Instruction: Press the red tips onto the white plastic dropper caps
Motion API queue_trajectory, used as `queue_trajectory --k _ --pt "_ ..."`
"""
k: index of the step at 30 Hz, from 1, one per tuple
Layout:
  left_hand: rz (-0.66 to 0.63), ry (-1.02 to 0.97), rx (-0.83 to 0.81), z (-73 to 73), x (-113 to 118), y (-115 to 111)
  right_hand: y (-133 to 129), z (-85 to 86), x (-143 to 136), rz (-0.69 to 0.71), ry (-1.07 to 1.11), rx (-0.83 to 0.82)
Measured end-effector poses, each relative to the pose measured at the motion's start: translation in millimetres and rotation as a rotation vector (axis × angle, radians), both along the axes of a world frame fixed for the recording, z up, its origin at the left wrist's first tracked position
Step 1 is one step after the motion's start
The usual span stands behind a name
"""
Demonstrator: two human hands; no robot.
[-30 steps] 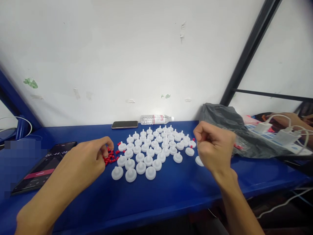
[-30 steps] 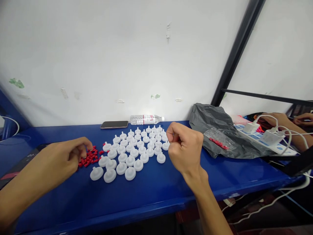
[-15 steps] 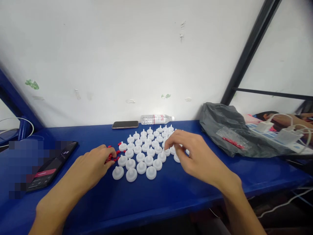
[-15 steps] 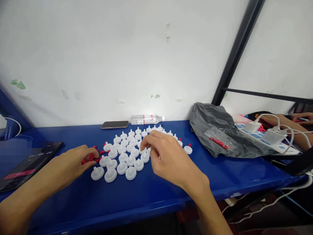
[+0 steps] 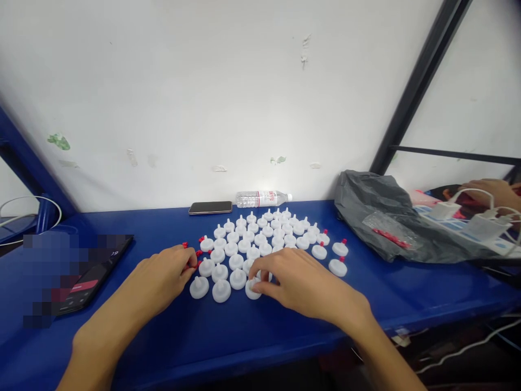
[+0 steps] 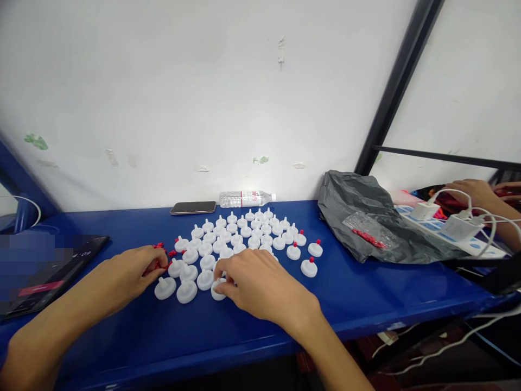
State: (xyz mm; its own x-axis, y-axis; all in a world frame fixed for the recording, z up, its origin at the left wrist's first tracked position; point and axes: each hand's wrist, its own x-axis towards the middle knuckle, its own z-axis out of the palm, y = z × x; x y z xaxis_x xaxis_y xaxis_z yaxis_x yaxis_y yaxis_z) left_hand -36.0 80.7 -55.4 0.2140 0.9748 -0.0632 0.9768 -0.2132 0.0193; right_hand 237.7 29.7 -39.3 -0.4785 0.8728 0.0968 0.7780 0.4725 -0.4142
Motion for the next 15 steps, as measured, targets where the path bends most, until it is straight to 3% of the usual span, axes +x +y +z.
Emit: queue_trajectory --k 6,15 --pt "-0.064 -0.088 0.080 -0.9 -1.3 -2.0 -4.6 -0.4 2.6 0.059 0.079 0.058" --pt "-0.036 -0.189 0.182 16.3 -7.8 -2.0 -10.3 4.8 11.9 -0.010 0.218 0.111"
